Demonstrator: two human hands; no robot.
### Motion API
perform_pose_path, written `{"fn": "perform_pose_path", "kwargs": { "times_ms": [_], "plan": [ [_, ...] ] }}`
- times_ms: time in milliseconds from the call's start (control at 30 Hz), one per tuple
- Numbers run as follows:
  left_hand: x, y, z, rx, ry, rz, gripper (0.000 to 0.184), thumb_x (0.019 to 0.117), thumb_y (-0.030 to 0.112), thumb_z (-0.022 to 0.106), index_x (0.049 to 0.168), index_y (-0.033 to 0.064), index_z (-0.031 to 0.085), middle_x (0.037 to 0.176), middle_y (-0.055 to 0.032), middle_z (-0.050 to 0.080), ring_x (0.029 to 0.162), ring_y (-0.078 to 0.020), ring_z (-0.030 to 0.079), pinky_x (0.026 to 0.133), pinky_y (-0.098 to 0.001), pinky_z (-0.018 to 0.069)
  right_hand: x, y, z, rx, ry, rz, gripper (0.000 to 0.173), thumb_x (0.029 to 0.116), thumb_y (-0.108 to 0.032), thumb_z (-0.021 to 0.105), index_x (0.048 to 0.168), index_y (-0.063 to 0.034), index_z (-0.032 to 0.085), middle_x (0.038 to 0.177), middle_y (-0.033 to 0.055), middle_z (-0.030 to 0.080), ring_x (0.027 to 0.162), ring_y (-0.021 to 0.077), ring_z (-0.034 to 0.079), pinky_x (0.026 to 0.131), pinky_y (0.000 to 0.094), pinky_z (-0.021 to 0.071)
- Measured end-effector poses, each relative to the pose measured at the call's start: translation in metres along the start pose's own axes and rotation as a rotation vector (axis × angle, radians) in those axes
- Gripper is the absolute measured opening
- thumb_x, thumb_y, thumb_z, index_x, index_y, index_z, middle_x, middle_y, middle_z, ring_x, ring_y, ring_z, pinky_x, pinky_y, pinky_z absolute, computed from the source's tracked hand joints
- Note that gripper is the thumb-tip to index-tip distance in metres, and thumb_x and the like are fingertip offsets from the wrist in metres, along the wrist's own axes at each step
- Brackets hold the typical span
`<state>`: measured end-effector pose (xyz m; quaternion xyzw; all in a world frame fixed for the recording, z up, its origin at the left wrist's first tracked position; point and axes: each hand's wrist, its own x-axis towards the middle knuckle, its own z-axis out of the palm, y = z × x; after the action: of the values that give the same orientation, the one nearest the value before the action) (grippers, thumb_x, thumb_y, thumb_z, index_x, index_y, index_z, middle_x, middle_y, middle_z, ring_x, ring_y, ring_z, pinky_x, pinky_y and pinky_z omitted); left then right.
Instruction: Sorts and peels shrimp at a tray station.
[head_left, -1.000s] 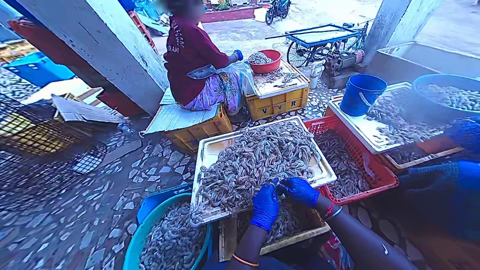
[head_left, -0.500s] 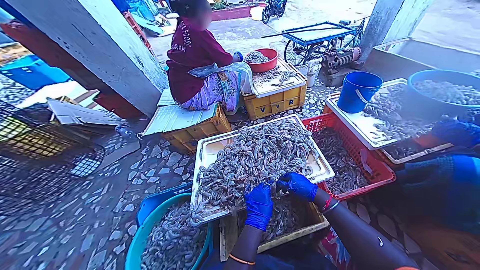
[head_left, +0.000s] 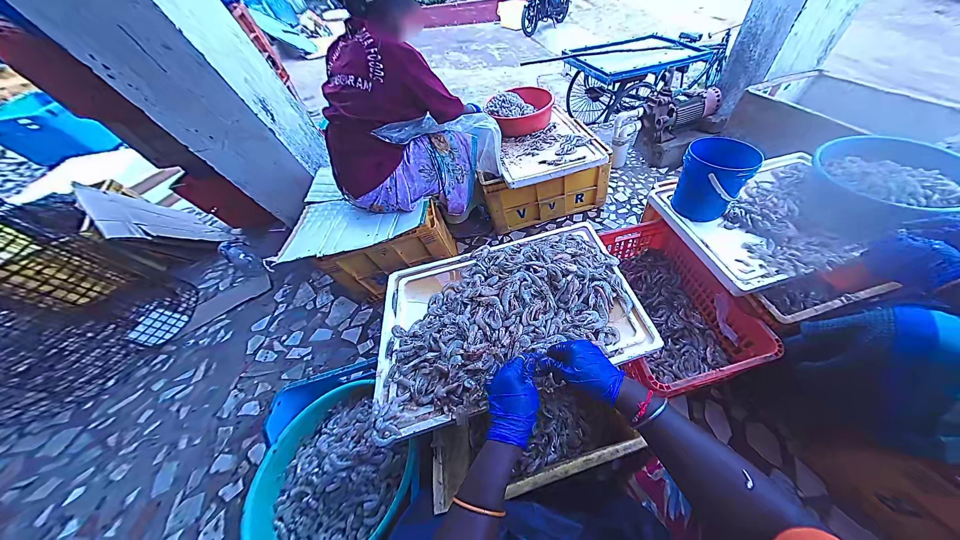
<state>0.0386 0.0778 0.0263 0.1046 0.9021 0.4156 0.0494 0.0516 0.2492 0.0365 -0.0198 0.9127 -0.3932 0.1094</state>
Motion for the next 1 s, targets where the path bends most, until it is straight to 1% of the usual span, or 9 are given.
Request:
{"fn": "perform_pose_path", "kwargs": {
  "times_ms": [167,300,367,433,500,600,733,900,1000],
  "plan": [
    [0.007,-0.002,-0.002,-0.277,0.058,-0.117,0.024,0.1062,0.009,0.051,0.109,-0.0004,0.073,0.108,-0.0112,0.075,0.106,-0.0163,0.069,0.102,-0.0367,0.0512,-0.002,-0.008,0.007,-0.095,0.132,-0.153,0.040,0.1052,-0.040,0.053,0.101,-0.0077,0.076,0.096,0.0079,0.074,0.099,0.0186,0.069,0.117,0.0468,0.0311],
    [0.014,-0.014,-0.010,-0.356,0.078,-0.053,0.025,0.1049,0.008,0.052,0.120,0.0014,0.071,0.118,-0.0105,0.073,0.107,-0.0139,0.069,0.099,-0.0337,0.0530,0.000,-0.005,0.006,0.032,0.176,-0.107,0.038,0.1051,-0.037,0.053,0.101,-0.0080,0.076,0.094,0.0066,0.074,0.093,0.0168,0.068,0.105,0.0411,0.0439],
    [0.016,-0.026,-0.011,-0.306,0.002,0.120,0.036,0.1016,0.011,0.056,0.136,0.0077,0.065,0.134,-0.0096,0.068,0.124,-0.0170,0.063,0.110,-0.0368,0.0476,0.001,-0.002,0.003,0.079,0.178,-0.079,0.039,0.1048,-0.039,0.051,0.098,-0.0089,0.076,0.091,0.0059,0.073,0.088,0.0168,0.068,0.089,0.0411,0.0513],
    [0.014,-0.024,-0.010,-0.310,-0.092,0.233,0.043,0.0992,0.008,0.058,0.142,0.0092,0.062,0.142,-0.0079,0.063,0.135,-0.0165,0.056,0.117,-0.0360,0.0409,0.001,-0.003,0.003,0.098,0.169,-0.091,0.041,0.1055,-0.039,0.050,0.099,-0.0070,0.074,0.094,0.0083,0.072,0.091,0.0188,0.067,0.087,0.0421,0.0513],
    [0.007,-0.017,-0.006,-0.276,-0.068,0.268,0.035,0.0980,0.003,0.057,0.132,0.0003,0.067,0.132,-0.0149,0.068,0.128,-0.0205,0.062,0.114,-0.0364,0.0437,0.001,-0.006,0.004,0.090,0.164,-0.125,0.041,0.1056,-0.038,0.050,0.105,-0.0070,0.076,0.098,0.0102,0.074,0.096,0.0202,0.069,0.091,0.0435,0.0513],
    [0.004,-0.016,-0.002,0.055,0.070,0.379,0.025,0.0960,0.005,0.057,0.110,-0.0035,0.075,0.112,-0.0224,0.074,0.111,-0.0369,0.070,0.105,-0.0577,0.0471,0.000,-0.011,0.000,0.088,0.105,-0.076,0.041,0.1065,-0.039,0.048,0.112,-0.0091,0.076,0.102,0.0095,0.074,0.098,0.0197,0.069,0.093,0.0440,0.0515],
    [-0.001,-0.012,-0.001,0.257,0.124,0.390,0.023,0.0950,0.003,0.055,0.102,-0.0044,0.075,0.101,-0.0247,0.074,0.101,-0.0431,0.072,0.107,-0.0690,0.0394,0.002,-0.011,-0.001,0.117,0.051,0.000,0.041,0.1056,-0.042,0.049,0.100,-0.0083,0.072,0.092,0.0068,0.071,0.089,0.0186,0.067,0.085,0.0448,0.0512],
    [-0.002,-0.005,-0.002,0.064,0.138,0.218,0.023,0.0974,0.001,0.055,0.107,-0.0056,0.074,0.103,-0.0239,0.074,0.105,-0.0377,0.071,0.103,-0.0555,0.0495,-0.002,-0.015,0.001,0.156,0.077,-0.041,0.038,0.1043,-0.038,0.054,0.098,-0.0066,0.073,0.094,0.0073,0.073,0.092,0.0164,0.068,0.088,0.0411,0.0517],
    [0.001,0.003,-0.008,-0.232,0.059,-0.015,0.023,0.1036,0.004,0.052,0.115,-0.0049,0.070,0.111,-0.0176,0.073,0.110,-0.0214,0.068,0.103,-0.0378,0.0508,-0.005,-0.017,0.009,0.099,0.170,-0.164,0.037,0.1020,-0.034,0.057,0.102,-0.0035,0.077,0.100,0.0133,0.074,0.100,0.0227,0.068,0.095,0.0427,0.0491]
  ]
}}
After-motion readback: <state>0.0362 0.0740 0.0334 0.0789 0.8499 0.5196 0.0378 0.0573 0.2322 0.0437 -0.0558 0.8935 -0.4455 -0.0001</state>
